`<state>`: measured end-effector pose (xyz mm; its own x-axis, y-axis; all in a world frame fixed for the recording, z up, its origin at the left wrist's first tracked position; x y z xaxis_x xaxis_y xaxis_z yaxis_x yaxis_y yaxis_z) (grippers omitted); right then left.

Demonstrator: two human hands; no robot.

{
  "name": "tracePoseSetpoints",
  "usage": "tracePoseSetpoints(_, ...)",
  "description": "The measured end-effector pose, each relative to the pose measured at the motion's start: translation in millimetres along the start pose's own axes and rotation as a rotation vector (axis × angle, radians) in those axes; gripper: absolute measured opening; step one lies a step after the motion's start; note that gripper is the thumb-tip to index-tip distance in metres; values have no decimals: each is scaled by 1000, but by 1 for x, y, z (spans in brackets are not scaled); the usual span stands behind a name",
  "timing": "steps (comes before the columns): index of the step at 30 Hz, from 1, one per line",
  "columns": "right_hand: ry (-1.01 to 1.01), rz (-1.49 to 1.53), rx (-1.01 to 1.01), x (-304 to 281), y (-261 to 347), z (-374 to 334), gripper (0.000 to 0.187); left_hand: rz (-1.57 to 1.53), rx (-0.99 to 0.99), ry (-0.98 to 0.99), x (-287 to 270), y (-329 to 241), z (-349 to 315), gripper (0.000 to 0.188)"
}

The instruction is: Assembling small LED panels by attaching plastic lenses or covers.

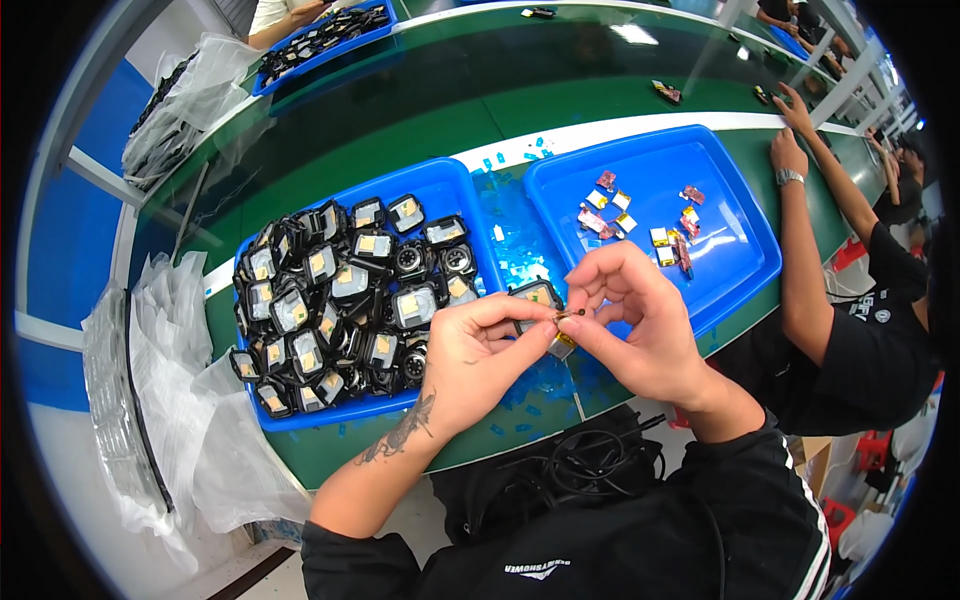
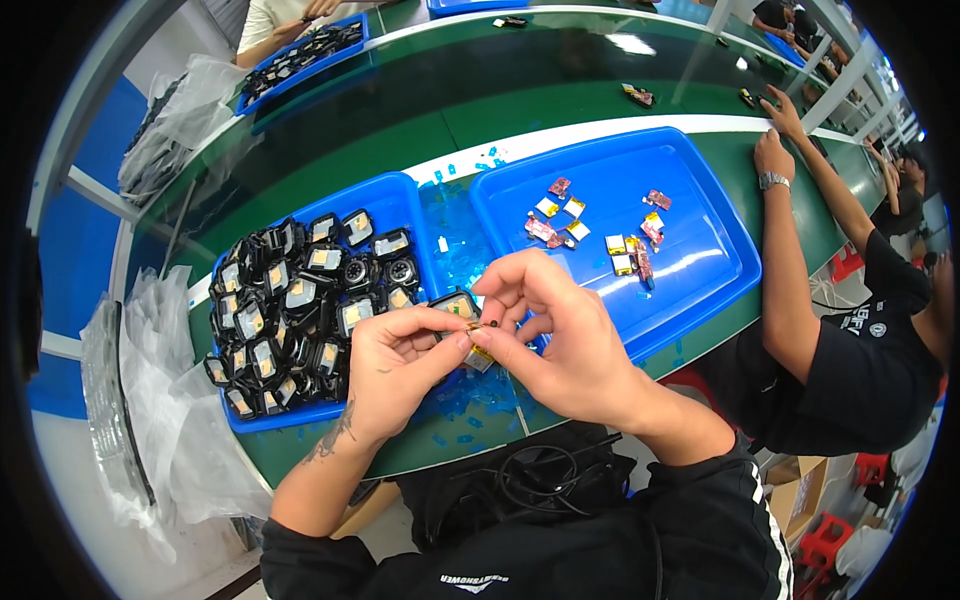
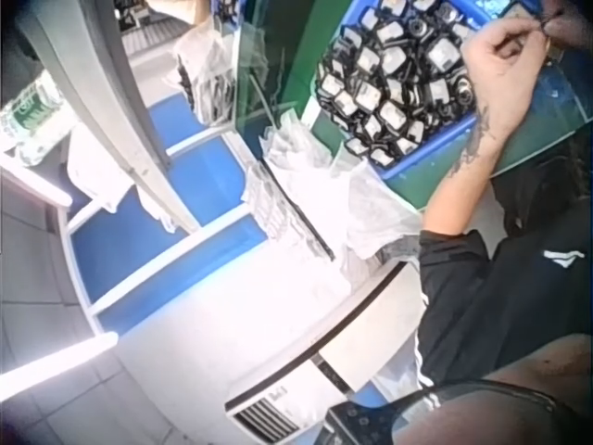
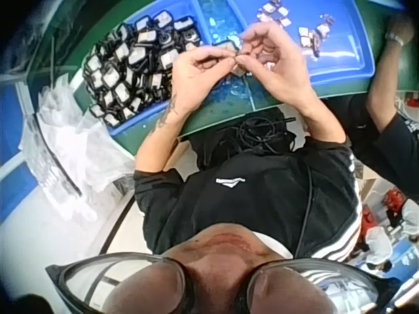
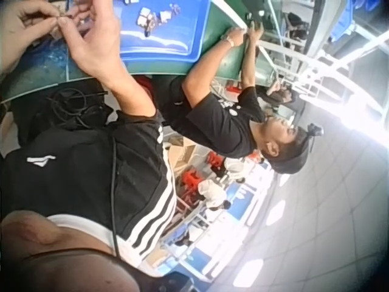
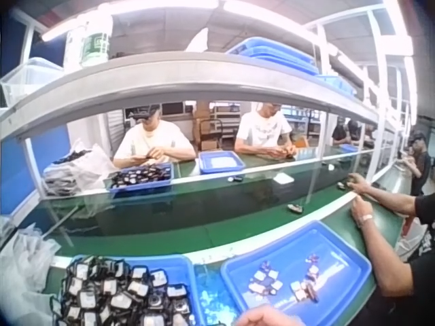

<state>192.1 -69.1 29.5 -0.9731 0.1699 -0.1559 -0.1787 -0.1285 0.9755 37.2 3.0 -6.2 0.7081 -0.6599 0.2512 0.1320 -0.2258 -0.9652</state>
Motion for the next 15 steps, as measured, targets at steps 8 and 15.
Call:
tracePoseSetpoints(8, -73, 130, 13, 2, -10, 8, 29, -33, 58, 50, 4, -6, -1, 33)
tracePoseSetpoints(15, -142, -12, -41, 6, -9, 6, 33, -80, 133, 50, 4, -3, 0, 42)
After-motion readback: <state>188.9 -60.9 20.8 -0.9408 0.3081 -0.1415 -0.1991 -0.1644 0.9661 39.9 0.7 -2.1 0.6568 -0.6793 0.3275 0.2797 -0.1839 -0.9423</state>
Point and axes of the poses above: each hand's wrist, its own z-axis towards the middle knuckle, its own x-axis out of the palm, y = z × x, the point moved 3 cm from there along z, towards the middle knuckle
